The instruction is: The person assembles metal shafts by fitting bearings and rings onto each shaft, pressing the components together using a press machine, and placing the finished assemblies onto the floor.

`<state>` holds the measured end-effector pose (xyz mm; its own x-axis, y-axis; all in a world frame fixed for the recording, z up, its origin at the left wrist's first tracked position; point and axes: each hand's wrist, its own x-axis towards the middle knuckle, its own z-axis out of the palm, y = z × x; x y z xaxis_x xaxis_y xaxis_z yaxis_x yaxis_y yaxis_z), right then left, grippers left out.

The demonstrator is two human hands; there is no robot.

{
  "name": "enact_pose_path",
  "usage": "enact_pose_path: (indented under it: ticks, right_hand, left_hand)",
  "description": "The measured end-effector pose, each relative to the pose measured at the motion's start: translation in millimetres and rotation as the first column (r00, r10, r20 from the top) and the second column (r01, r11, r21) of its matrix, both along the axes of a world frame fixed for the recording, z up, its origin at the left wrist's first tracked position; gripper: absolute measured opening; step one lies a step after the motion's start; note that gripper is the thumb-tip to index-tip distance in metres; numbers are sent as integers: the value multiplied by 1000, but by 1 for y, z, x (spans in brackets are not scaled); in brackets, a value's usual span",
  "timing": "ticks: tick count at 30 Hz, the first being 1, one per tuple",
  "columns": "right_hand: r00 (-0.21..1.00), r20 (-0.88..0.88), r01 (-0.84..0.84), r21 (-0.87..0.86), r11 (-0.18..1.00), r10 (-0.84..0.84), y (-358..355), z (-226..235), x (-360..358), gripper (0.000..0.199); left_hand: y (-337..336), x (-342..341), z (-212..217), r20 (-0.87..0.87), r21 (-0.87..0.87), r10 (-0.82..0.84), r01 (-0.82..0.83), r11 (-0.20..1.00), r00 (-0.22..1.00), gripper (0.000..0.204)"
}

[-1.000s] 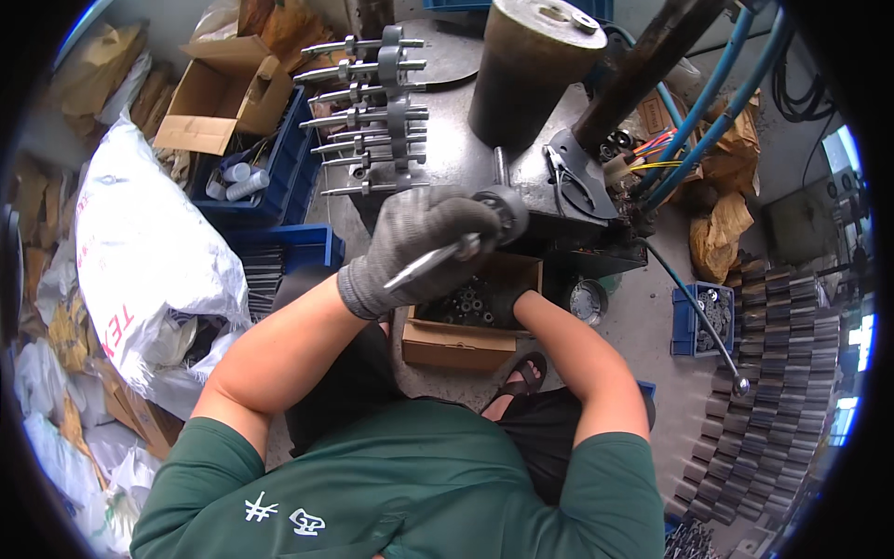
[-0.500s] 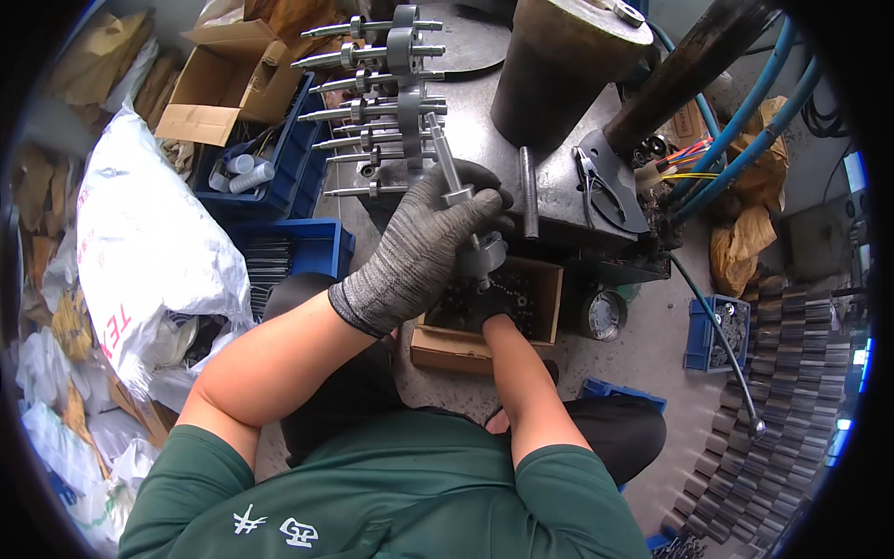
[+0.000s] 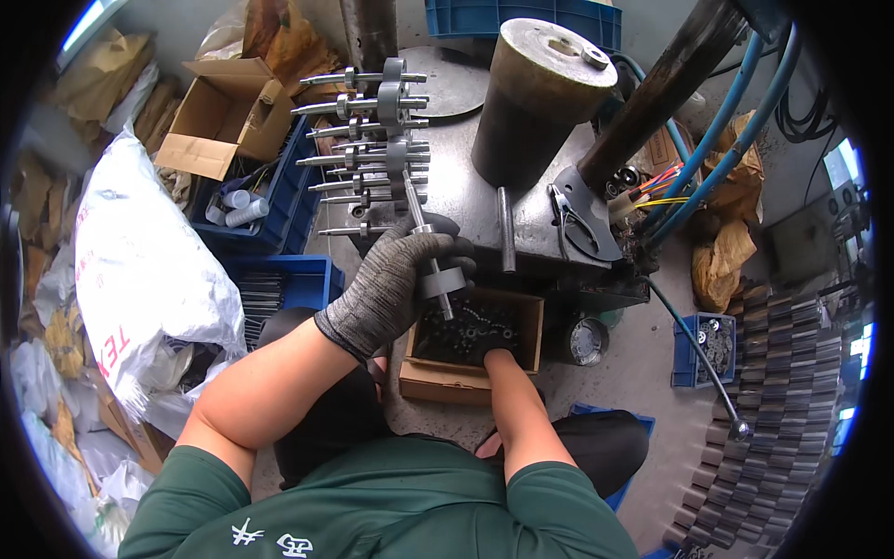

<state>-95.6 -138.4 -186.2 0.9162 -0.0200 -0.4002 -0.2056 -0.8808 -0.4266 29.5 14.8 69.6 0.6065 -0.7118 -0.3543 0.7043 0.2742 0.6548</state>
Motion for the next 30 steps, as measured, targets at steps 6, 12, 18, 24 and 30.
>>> enact_pose_path:
  ticks: [6, 12, 18, 24, 30]
  right_hand:
    - [993, -76, 96, 6, 995, -95, -11, -10, -14, 86]
    - [971, -134, 196, -11, 981, -196, -24, -6, -25, 86]
    - [964, -31, -267, -44, 963, 266, -49, 63, -20, 60]
    - [974, 228, -5, 57, 998, -9, -37, 227, -12, 47]
    - [808, 532, 356, -102, 929, -251, -95, 217, 48, 39]
  left_hand:
    - [-1, 1, -9, 65, -58, -6, 10, 998, 998, 29]
    - [3, -8, -1, 34, -19, 34, -34, 999, 999, 26]
    - [6, -54, -9, 261, 0, -292, 303, 953, 920, 20]
    - [12, -34, 0, 112, -106, -57, 69, 992, 992, 38]
    - [2, -29, 0, 143, -77, -54, 65, 995, 988, 53]
